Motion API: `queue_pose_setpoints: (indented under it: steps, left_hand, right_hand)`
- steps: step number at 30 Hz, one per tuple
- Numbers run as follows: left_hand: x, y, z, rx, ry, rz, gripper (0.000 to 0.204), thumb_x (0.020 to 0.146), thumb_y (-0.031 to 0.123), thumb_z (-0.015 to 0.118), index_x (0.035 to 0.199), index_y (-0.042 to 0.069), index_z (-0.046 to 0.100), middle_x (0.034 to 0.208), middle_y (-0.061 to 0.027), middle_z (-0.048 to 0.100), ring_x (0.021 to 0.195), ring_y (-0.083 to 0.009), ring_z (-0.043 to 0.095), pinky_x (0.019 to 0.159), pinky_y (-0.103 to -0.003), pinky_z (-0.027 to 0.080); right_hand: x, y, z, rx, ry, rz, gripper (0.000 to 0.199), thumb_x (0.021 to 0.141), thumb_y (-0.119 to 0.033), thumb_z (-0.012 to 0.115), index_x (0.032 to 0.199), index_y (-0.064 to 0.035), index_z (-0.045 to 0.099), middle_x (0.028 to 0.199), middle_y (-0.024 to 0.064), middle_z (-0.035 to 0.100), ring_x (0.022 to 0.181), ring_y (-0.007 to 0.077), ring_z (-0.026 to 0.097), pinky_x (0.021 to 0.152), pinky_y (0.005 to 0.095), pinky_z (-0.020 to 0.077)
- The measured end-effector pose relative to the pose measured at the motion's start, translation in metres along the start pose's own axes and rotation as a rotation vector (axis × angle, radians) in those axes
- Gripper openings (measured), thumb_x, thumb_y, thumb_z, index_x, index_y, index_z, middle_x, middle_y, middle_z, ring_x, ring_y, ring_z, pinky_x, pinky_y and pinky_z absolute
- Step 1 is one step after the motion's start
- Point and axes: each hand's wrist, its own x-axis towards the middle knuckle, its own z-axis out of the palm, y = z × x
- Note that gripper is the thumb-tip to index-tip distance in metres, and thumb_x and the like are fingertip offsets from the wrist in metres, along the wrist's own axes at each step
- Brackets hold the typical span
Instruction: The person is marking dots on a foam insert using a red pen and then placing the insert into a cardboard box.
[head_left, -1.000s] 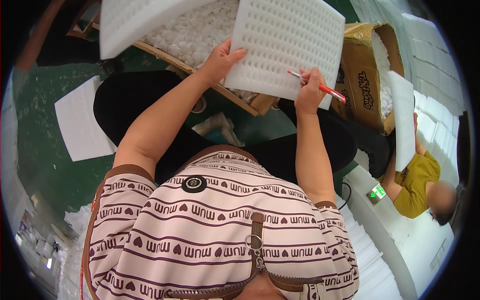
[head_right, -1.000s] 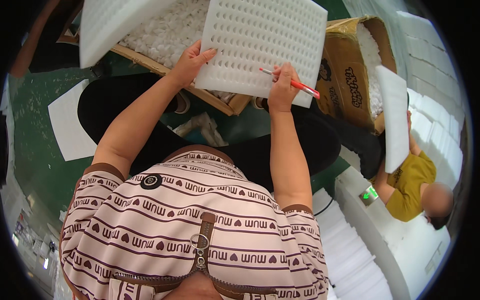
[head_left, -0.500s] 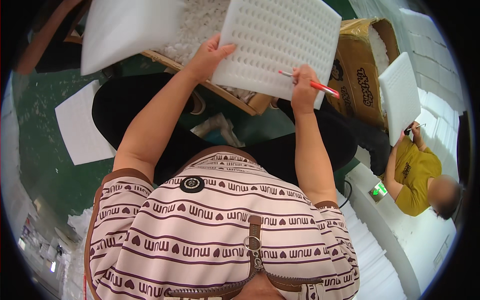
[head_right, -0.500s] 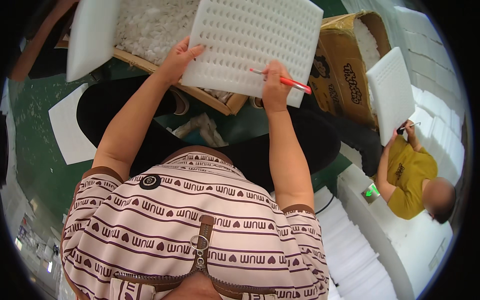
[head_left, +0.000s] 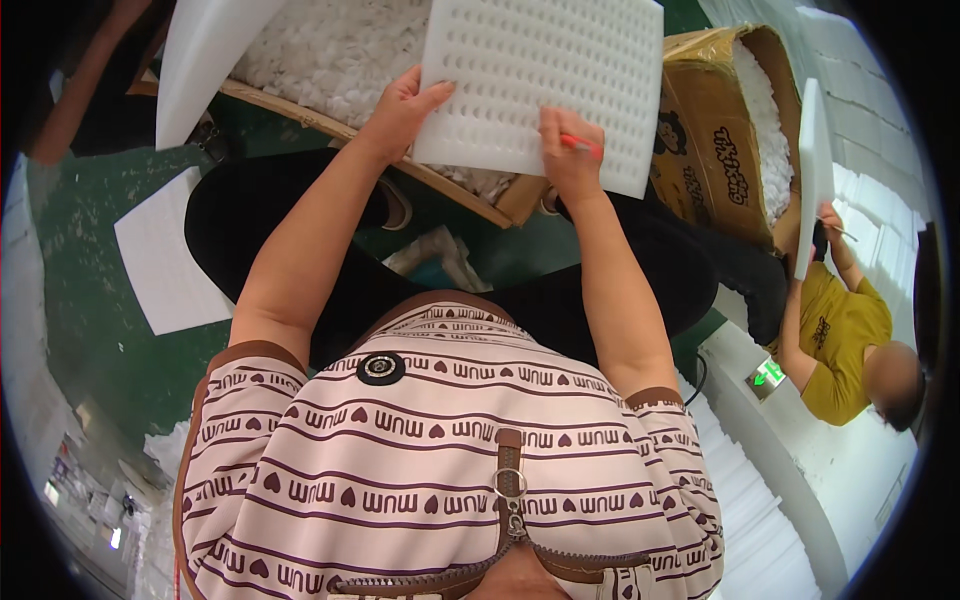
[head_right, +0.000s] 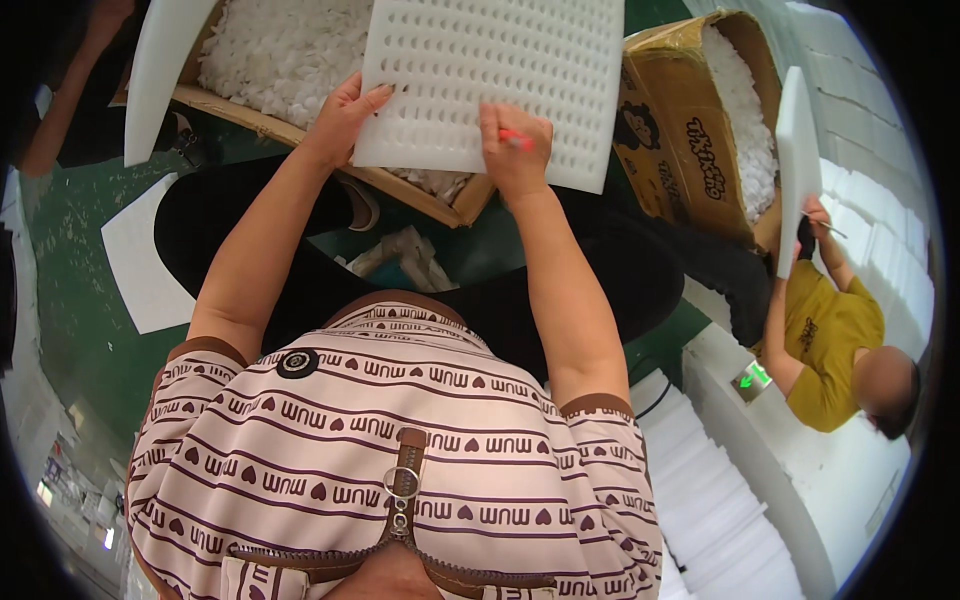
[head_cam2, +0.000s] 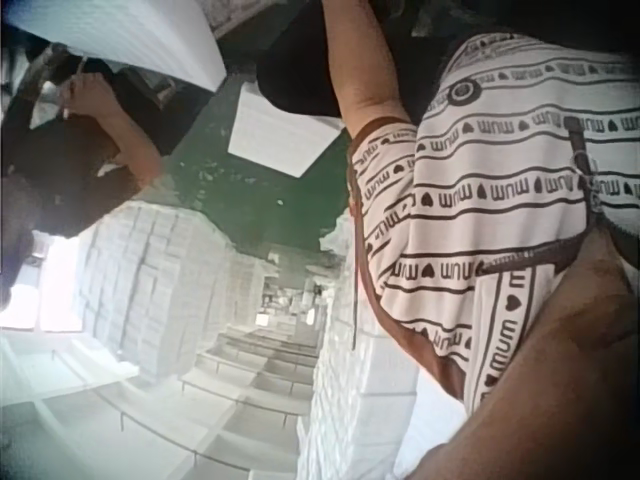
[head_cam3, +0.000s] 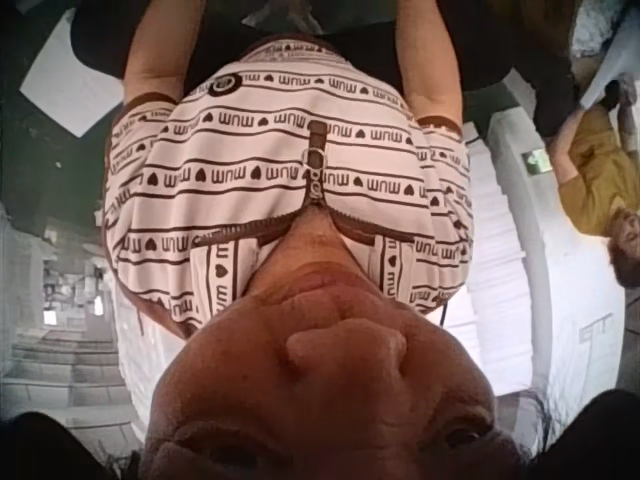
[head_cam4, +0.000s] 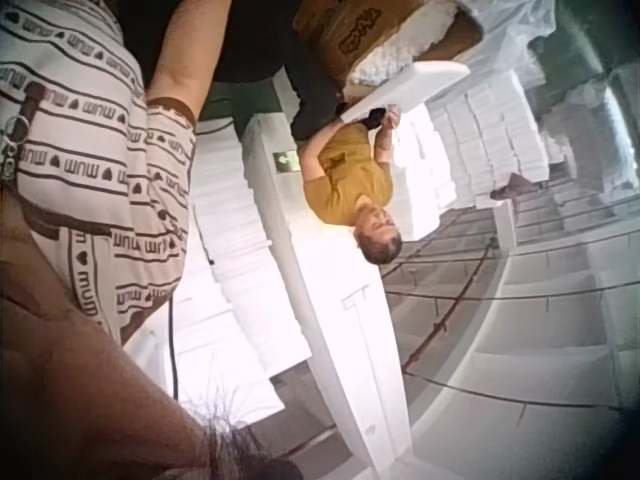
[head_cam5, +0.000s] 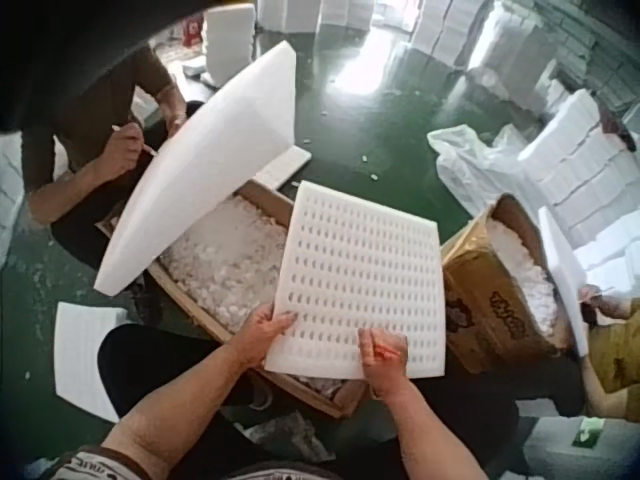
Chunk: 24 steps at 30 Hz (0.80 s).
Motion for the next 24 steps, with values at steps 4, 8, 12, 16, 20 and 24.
queue_pose_setpoints:
  steps: [4,8,12,16,20,24]
  left_hand:
    - [0.002,0.002,-0.005,0.003,0.001,0.000,0.029,0.089,0.006,0.056,0.117,0.002,0.053,0.101,-0.0116,0.065,0.077,-0.0151,0.064,0.066,-0.024,0.054]
    - [0.003,-0.001,-0.007,0.017,-0.010,-0.005,0.029,0.089,0.006,0.056,0.117,0.001,0.053,0.101,-0.0116,0.065,0.077,-0.0150,0.064,0.065,-0.024,0.054]
    - [0.004,-0.001,-0.008,0.015,-0.015,0.003,0.028,0.089,0.006,0.055,0.117,0.002,0.053,0.101,-0.0116,0.065,0.077,-0.0149,0.064,0.065,-0.024,0.054]
    - [0.005,-0.004,-0.007,0.032,-0.010,0.006,0.028,0.089,0.006,0.055,0.117,0.002,0.054,0.101,-0.0116,0.065,0.078,-0.0149,0.064,0.065,-0.024,0.054]
    - [0.005,0.000,-0.014,0.005,0.019,-0.024,0.029,0.089,0.006,0.054,0.118,0.002,0.054,0.101,-0.0117,0.065,0.078,-0.0151,0.064,0.066,-0.024,0.054]
    - [0.005,-0.002,-0.015,-0.028,0.040,-0.031,0.030,0.089,0.006,0.054,0.119,0.002,0.054,0.102,-0.0119,0.065,0.079,-0.0155,0.064,0.066,-0.024,0.055]
  right_hand:
    - [-0.001,-0.002,-0.016,0.192,0.100,0.134,0.032,0.094,-0.021,0.047,0.069,-0.0014,0.054,0.064,0.0039,0.053,0.058,0.0144,0.043,0.059,0.0266,0.0394]
    - [-0.004,-0.001,-0.022,0.308,0.203,0.287,0.031,0.093,-0.019,0.048,0.069,-0.0009,0.055,0.063,0.0044,0.054,0.058,0.0158,0.045,0.059,0.0278,0.0403]
    - [-0.004,0.003,-0.010,0.062,0.138,0.216,0.032,0.093,-0.020,0.048,0.068,-0.0012,0.055,0.062,0.0041,0.054,0.057,0.0156,0.045,0.059,0.0281,0.0405]
    - [0.001,0.016,0.000,-0.507,-0.057,-0.197,0.035,0.094,-0.021,0.046,0.065,-0.0023,0.053,0.061,0.0021,0.052,0.058,0.0145,0.044,0.059,0.0276,0.0401]
    - [0.004,-0.007,-0.025,0.178,0.219,0.233,0.034,0.094,-0.021,0.045,0.065,-0.0034,0.052,0.061,0.0014,0.048,0.058,0.0125,0.042,0.059,0.0258,0.0385]
    - [-0.004,-0.014,-0.028,0.360,0.273,0.354,0.034,0.094,-0.020,0.045,0.065,-0.0037,0.051,0.060,0.0011,0.047,0.058,0.0117,0.042,0.058,0.0246,0.0376]
